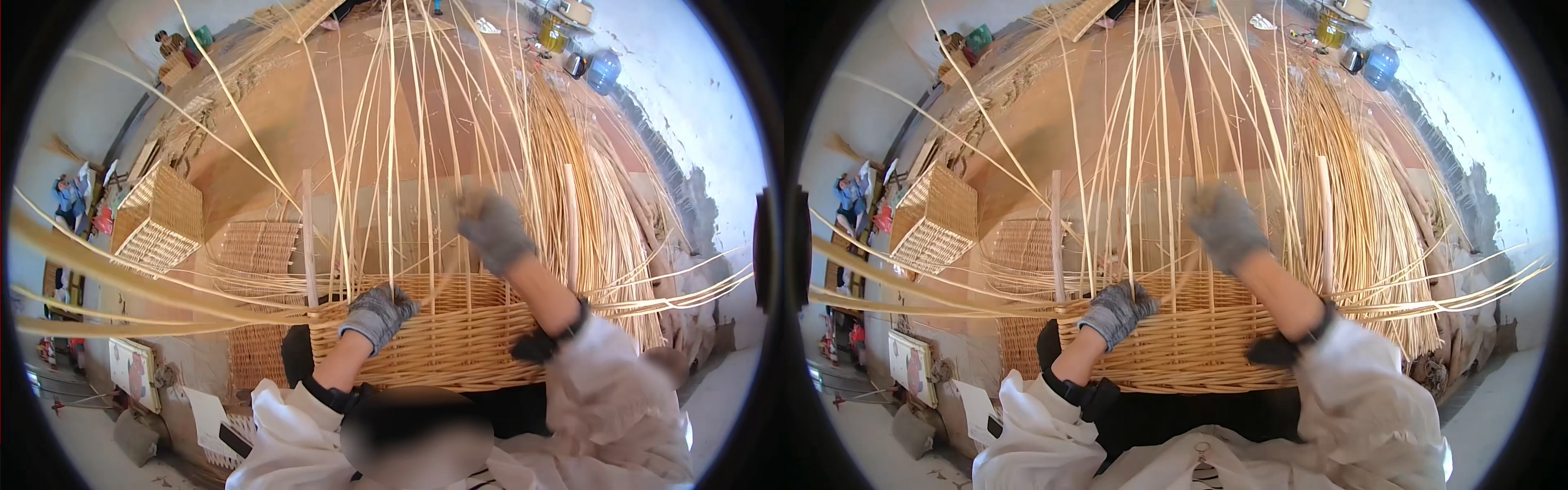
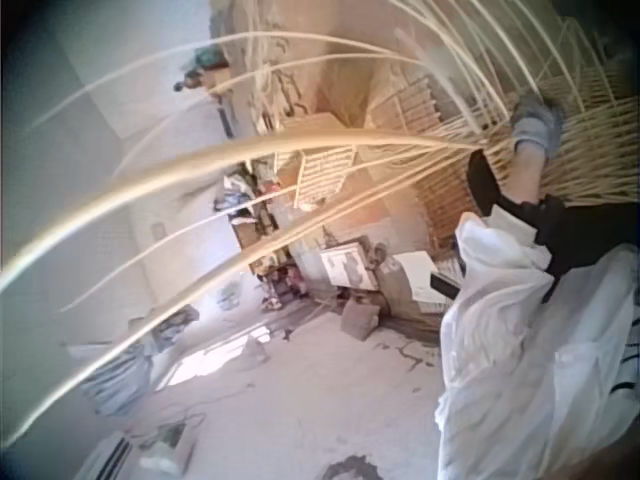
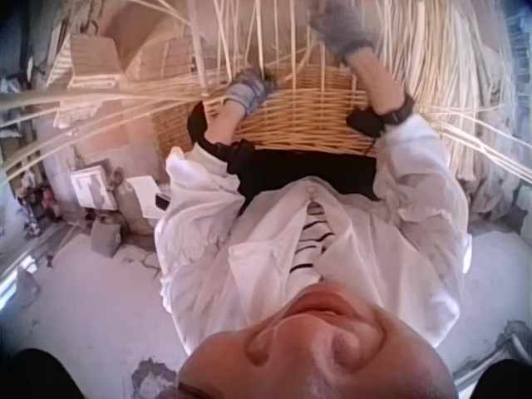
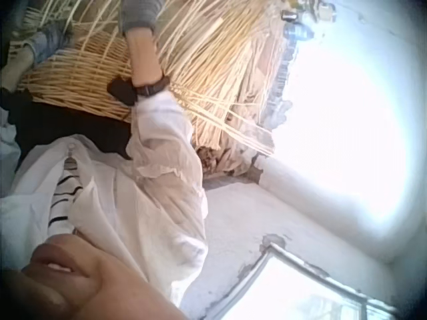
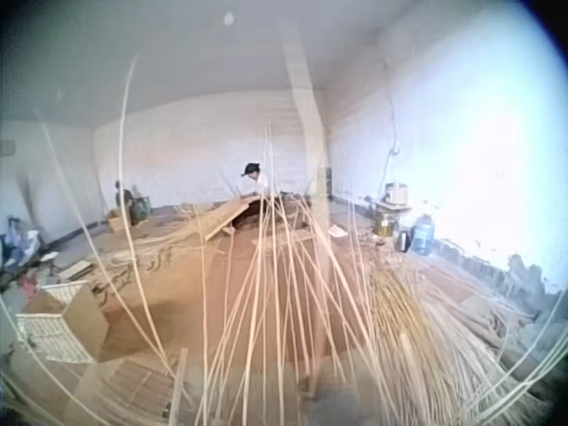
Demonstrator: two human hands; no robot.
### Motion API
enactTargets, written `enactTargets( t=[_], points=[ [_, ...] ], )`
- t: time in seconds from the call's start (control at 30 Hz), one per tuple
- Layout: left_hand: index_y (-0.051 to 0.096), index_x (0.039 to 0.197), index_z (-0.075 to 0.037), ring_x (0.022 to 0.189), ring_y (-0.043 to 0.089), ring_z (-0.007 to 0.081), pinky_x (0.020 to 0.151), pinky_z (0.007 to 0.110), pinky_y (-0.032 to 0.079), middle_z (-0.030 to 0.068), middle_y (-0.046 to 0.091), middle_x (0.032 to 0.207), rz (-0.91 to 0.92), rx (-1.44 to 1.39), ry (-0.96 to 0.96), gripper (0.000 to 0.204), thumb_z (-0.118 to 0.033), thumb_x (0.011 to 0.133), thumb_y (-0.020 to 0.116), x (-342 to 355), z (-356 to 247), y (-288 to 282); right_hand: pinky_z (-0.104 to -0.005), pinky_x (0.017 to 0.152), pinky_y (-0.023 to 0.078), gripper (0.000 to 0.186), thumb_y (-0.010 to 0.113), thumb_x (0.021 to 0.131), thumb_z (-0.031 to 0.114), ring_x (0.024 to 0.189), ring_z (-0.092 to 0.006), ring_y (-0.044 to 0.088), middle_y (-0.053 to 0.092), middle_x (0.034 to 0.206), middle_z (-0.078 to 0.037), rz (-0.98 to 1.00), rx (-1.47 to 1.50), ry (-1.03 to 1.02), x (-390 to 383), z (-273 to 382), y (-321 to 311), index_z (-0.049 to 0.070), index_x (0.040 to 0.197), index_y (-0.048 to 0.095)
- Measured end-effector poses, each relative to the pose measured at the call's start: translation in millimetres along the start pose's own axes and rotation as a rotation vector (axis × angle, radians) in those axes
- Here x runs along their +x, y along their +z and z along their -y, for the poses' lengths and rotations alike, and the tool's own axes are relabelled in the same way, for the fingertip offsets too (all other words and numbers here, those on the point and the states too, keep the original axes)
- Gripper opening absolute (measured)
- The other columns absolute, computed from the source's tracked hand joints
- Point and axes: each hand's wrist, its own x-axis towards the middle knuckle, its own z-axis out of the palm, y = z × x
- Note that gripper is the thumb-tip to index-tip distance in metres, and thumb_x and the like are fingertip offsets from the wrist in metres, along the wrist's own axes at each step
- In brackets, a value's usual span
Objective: Weaving a large wicker or willow basket in a workshop.
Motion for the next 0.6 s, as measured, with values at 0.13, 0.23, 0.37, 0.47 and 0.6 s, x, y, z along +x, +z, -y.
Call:
enactTargets(
  t=[0.13,0.23,0.37,0.47,0.6],
  points=[
    [0.060,0.087,-0.003,0.078,0.057,0.0316,0.072,0.036,0.044,0.0196,0.059,0.080,-0.011,-0.004,-0.156,0.045,-0.046,0.075,0.051,11.9,-8.2,5.3,-0.0356,0.074,0.044,0.038,0.055,0.074,0.018,0.074,-0.0289,0.055,0.055,0.085,-0.015,-0.105,-0.329,-0.218,78.6,-27.8,52.8,0.005,0.108,0.046],
    [0.061,0.089,-0.003,0.079,0.057,0.0307,0.073,0.035,0.044,0.0184,0.060,0.082,0.114,0.193,0.041,0.044,-0.044,0.072,0.056,14.0,1.6,19.0,-0.0340,0.062,0.048,0.039,0.050,0.079,0.014,0.060,-0.0207,0.054,0.051,0.074,-0.006,-0.042,0.529,-0.035,41.0,-68.7,31.9,0.005,0.115,0.038],
    [0.060,0.088,0.000,0.080,0.057,0.0278,0.071,0.034,0.044,0.0165,0.061,0.083,0.120,-0.050,-0.020,0.048,-0.045,0.070,0.060,-8.5,-7.7,2.3,-0.0286,0.045,0.044,0.019,0.046,0.086,0.022,0.042,-0.0093,0.035,0.031,0.050,0.002,-0.412,0.930,0.090,-103.0,-49.0,1.2,0.005,0.094,0.044],
    [0.057,0.099,0.004,0.099,0.052,0.0286,0.082,0.031,0.041,0.0197,0.056,0.103,0.181,-0.257,-0.199,0.065,-0.053,0.068,0.059,14.2,-29.6,19.8,-0.0297,0.049,0.046,0.017,0.048,0.085,0.020,0.045,-0.0104,0.040,0.037,0.055,0.000,-0.502,1.167,0.151,-126.9,-60.9,-17.6,0.004,0.090,0.047],
    [0.049,0.108,0.005,0.106,0.047,0.0270,0.088,0.032,0.038,0.0210,0.050,0.111,-0.134,0.300,-0.252,0.070,-0.052,0.069,0.058,23.4,-61.7,22.1,-0.0316,0.056,0.048,0.011,0.050,0.082,0.014,0.058,-0.0163,0.050,0.047,0.066,-0.005,-0.177,1.435,-0.003,-105.2,-23.3,-31.7,0.004,0.086,0.048]
  ],
)
